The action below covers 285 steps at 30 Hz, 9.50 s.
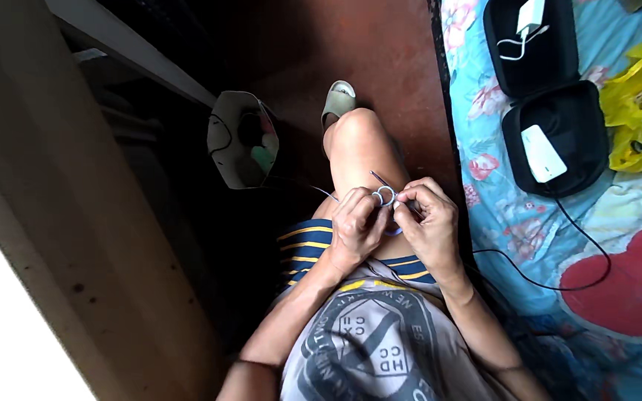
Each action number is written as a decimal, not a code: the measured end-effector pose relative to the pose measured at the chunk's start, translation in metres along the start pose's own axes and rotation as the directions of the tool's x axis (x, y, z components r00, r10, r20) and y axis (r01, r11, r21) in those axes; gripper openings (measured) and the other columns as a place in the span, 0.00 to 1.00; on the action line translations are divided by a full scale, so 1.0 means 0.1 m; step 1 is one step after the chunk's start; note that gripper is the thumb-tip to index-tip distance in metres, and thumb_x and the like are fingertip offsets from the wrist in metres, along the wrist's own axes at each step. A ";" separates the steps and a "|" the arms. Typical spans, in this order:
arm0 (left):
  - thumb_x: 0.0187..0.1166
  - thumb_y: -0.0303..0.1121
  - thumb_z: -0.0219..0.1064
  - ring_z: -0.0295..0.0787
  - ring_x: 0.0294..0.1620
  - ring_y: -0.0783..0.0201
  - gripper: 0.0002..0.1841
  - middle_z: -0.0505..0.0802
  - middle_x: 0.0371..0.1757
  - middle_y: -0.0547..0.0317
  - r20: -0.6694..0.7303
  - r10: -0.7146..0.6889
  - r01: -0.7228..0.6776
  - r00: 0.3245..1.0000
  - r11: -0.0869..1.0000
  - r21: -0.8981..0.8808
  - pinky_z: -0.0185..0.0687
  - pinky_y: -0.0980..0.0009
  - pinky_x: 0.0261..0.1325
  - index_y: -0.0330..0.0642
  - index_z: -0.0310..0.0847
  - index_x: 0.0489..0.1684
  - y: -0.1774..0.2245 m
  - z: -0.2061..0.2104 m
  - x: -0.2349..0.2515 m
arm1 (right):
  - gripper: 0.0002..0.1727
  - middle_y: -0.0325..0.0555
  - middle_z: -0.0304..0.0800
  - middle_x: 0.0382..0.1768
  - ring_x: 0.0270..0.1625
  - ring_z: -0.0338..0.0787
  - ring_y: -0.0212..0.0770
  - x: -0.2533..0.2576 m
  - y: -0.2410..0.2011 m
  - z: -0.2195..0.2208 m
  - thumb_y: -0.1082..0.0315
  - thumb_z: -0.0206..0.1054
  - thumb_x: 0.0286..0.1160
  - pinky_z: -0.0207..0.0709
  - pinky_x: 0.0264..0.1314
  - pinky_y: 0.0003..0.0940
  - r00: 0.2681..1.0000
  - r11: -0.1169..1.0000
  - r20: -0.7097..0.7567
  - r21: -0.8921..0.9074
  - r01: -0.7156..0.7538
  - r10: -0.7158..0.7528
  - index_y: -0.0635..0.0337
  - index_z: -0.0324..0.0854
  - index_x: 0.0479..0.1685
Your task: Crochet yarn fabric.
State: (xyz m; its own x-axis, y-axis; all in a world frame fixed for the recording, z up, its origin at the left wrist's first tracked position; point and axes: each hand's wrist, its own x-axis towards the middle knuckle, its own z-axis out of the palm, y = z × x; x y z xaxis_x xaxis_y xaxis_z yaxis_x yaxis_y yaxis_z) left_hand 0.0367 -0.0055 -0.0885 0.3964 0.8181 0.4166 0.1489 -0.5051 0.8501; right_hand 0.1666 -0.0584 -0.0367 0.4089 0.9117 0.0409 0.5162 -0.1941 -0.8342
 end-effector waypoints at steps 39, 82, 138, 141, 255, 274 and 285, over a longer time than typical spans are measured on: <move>0.69 0.29 0.69 0.88 0.40 0.54 0.07 0.90 0.34 0.46 0.092 0.105 -0.121 0.990 0.974 0.190 0.83 0.66 0.47 0.32 0.88 0.30 -0.07 -0.08 0.09 | 0.02 0.48 0.87 0.40 0.40 0.87 0.34 0.01 0.03 0.02 0.74 0.67 0.62 0.79 0.35 0.24 0.992 0.979 0.052 -0.164 0.122 -0.115 0.62 0.84 0.27; 0.74 0.28 0.67 0.85 0.39 0.59 0.08 0.87 0.33 0.49 0.196 -0.044 0.025 0.980 0.995 0.098 0.80 0.71 0.45 0.32 0.87 0.28 0.06 -0.17 0.15 | 0.05 0.46 0.86 0.43 0.36 0.83 0.26 0.00 0.03 -0.03 0.71 0.67 0.65 0.76 0.33 0.16 0.997 0.992 0.051 -0.107 0.059 -0.054 0.62 0.87 0.31; 0.69 0.30 0.69 0.86 0.42 0.62 0.07 0.88 0.35 0.51 0.220 -0.081 0.081 0.972 0.997 0.008 0.80 0.71 0.47 0.33 0.88 0.28 -0.05 -0.21 0.14 | 0.04 0.38 0.85 0.41 0.35 0.82 0.21 0.08 0.13 -0.11 0.76 0.63 0.60 0.74 0.31 0.12 0.972 0.959 0.224 0.253 -0.127 0.069 0.60 0.83 0.27; 0.69 0.29 0.68 0.83 0.41 0.65 0.07 0.87 0.34 0.54 0.249 -0.139 0.152 0.958 0.988 -0.034 0.78 0.74 0.46 0.34 0.89 0.29 -0.04 -0.24 0.16 | 0.04 0.38 0.85 0.40 0.32 0.81 0.21 0.10 0.14 -0.10 0.76 0.63 0.61 0.74 0.29 0.13 0.971 0.957 0.226 0.258 -0.131 0.072 0.59 0.83 0.28; 0.68 0.10 0.64 0.88 0.29 0.69 0.54 0.90 0.36 0.56 0.266 -0.564 0.574 0.781 0.483 -0.662 0.88 0.74 0.39 0.55 0.37 0.97 0.55 -0.33 0.23 | 0.17 0.32 0.90 0.34 0.21 0.74 0.17 -0.13 -0.02 -0.26 0.79 0.61 0.68 0.67 0.24 0.11 0.954 0.699 0.285 0.662 -0.269 0.098 0.55 0.86 0.53; 0.68 0.11 0.65 0.92 0.37 0.64 0.62 0.92 0.52 0.52 0.264 -0.599 0.581 0.756 0.428 -0.692 0.90 0.72 0.42 0.67 0.20 0.95 0.52 -0.26 0.23 | 0.15 0.33 0.91 0.41 0.28 0.81 0.19 -0.18 0.13 -0.26 0.79 0.64 0.69 0.77 0.30 0.14 0.985 0.811 0.158 0.565 -0.150 0.072 0.59 0.86 0.52; 0.69 0.10 0.64 0.90 0.32 0.68 0.59 0.90 0.35 0.58 0.233 -0.620 0.569 0.749 0.421 -0.706 0.89 0.74 0.42 0.63 0.25 0.96 0.50 -0.27 0.24 | 0.16 0.35 0.88 0.50 0.34 0.85 0.22 -0.16 0.20 -0.29 0.79 0.64 0.66 0.82 0.35 0.16 0.979 0.803 0.201 0.578 -0.145 0.033 0.58 0.87 0.52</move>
State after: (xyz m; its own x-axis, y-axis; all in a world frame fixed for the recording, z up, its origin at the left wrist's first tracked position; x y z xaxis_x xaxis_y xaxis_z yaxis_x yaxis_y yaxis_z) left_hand 0.0291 -0.0034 -0.0268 0.4157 0.8618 -0.2906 -0.3514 0.4469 0.8227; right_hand 0.1918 -0.0876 -0.0382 0.2658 0.9591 -0.0976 -0.0799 -0.0790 -0.9937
